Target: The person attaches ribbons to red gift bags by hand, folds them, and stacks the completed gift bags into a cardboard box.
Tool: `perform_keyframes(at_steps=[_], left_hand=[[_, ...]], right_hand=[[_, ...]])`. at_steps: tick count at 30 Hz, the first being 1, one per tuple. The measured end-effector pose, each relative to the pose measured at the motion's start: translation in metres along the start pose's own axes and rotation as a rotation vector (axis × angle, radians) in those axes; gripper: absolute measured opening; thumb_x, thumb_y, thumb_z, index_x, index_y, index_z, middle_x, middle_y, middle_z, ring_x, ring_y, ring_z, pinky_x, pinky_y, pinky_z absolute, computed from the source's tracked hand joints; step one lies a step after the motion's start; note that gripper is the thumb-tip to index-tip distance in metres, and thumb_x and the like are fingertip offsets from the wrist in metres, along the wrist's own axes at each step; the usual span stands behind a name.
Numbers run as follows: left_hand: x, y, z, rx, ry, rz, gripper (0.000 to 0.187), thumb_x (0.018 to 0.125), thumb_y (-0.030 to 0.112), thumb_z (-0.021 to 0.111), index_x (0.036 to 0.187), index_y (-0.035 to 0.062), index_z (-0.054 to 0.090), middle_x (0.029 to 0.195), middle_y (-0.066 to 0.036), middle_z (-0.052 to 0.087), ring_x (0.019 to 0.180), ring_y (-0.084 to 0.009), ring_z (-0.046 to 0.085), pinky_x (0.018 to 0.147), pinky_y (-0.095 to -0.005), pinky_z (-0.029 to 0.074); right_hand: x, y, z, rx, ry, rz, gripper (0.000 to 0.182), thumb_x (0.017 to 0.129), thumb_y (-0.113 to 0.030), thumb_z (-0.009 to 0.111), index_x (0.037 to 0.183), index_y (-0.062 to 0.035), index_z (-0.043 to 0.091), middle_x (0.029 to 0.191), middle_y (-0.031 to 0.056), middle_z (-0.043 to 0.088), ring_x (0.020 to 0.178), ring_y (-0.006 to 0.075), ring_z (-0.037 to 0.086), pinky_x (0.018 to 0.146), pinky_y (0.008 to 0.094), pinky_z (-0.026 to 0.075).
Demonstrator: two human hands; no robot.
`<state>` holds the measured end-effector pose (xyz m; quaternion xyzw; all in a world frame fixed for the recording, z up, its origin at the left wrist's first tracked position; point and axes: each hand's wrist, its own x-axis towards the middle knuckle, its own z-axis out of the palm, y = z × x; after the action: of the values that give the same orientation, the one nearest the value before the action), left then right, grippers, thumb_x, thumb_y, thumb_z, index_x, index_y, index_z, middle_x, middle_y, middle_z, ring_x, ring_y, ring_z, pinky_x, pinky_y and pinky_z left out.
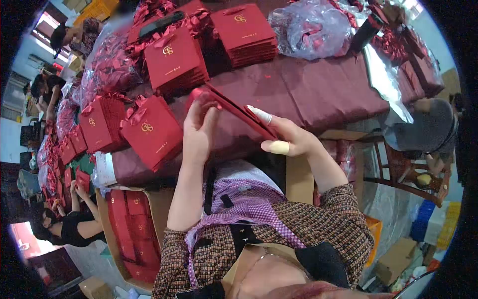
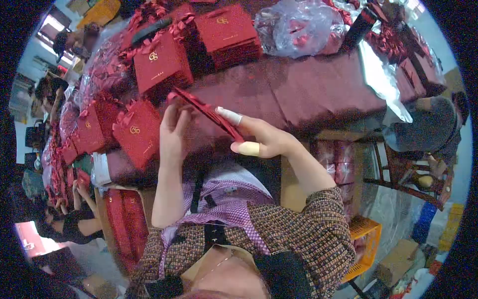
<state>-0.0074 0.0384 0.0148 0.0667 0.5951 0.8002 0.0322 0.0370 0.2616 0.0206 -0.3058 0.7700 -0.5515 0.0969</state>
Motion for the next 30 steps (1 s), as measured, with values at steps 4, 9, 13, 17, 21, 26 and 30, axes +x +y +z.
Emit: perform_keyframes(at_steps=[4,9,13,17,21,26,30], left_hand=[[0.004,0.003,0.002,0.18,0.209,-0.057,0.017,0.088,0.007,0.059,0.103,-0.001,0.058,0.081,-0.002,0.059,0.066,-0.0066,0.052,0.059,-0.021,0.043],[0.011,-0.017,-0.009,0.414,0.185,0.091,0.008,0.086,0.007,0.059,0.088,-0.0013,0.06,0.074,-0.002,0.058,0.065,-0.0084,0.052,0.058,-0.0251,0.043],[0.025,-0.035,-0.009,0.677,0.184,0.192,0.012,0.084,0.009,0.06,0.085,-0.0034,0.058,0.076,-0.014,0.061,0.072,-0.0227,0.059,0.067,-0.034,0.046],[0.037,-0.042,-0.009,0.871,0.162,0.191,0.015,0.085,0.012,0.059,0.088,-0.0034,0.059,0.08,-0.019,0.062,0.074,-0.0299,0.061,0.069,-0.0374,0.047],[0.052,-0.068,-0.015,0.629,0.108,-0.088,0.03,0.081,0.017,0.066,0.099,-0.0061,0.061,0.086,-0.018,0.065,0.078,-0.0252,0.063,0.072,-0.0353,0.049],[0.052,-0.071,-0.013,0.655,0.083,-0.146,0.037,0.077,0.017,0.069,0.103,-0.0071,0.06,0.086,-0.016,0.067,0.078,-0.0208,0.064,0.071,-0.0323,0.049],[0.05,-0.055,-0.013,0.482,0.031,-0.217,0.03,0.082,0.004,0.063,0.108,-0.0083,0.057,0.088,-0.011,0.065,0.079,-0.0137,0.06,0.071,-0.0262,0.048]], right_hand=[[0.01,-0.013,-0.026,0.299,-0.251,0.114,0.092,0.077,-0.031,0.075,0.144,0.0,0.019,0.136,0.013,0.044,0.123,0.0172,0.04,0.106,0.0345,0.03],[0.049,0.011,-0.128,-0.129,0.536,-0.204,0.044,0.084,-0.03,0.065,0.118,-0.0029,0.06,0.11,0.0042,0.063,0.102,0.0158,0.058,0.09,0.0293,0.044],[0.065,0.055,-0.2,-0.908,0.949,0.27,0.023,0.083,-0.021,0.061,0.096,-0.0029,0.067,0.09,0.016,0.068,0.084,0.0264,0.067,0.076,0.0358,0.051],[0.042,0.105,-0.234,-1.31,0.566,0.616,0.018,0.08,-0.016,0.059,0.09,-0.0035,0.067,0.091,0.0217,0.065,0.086,0.0316,0.066,0.077,0.0413,0.051],[0.02,0.136,-0.23,-1.373,0.587,0.684,0.02,0.077,-0.018,0.06,0.092,-0.0053,0.063,0.088,0.0184,0.065,0.091,0.0367,0.062,0.079,0.0466,0.049],[0.013,0.135,-0.226,-1.334,0.825,0.366,0.019,0.077,-0.021,0.064,0.086,-0.0042,0.063,0.082,0.017,0.064,0.085,0.0341,0.061,0.075,0.0455,0.048],[0.024,0.077,-0.217,-1.343,0.868,0.364,0.022,0.083,-0.024,0.061,0.086,-0.004,0.067,0.093,0.0164,0.065,0.085,0.0341,0.061,0.078,0.0424,0.047]])
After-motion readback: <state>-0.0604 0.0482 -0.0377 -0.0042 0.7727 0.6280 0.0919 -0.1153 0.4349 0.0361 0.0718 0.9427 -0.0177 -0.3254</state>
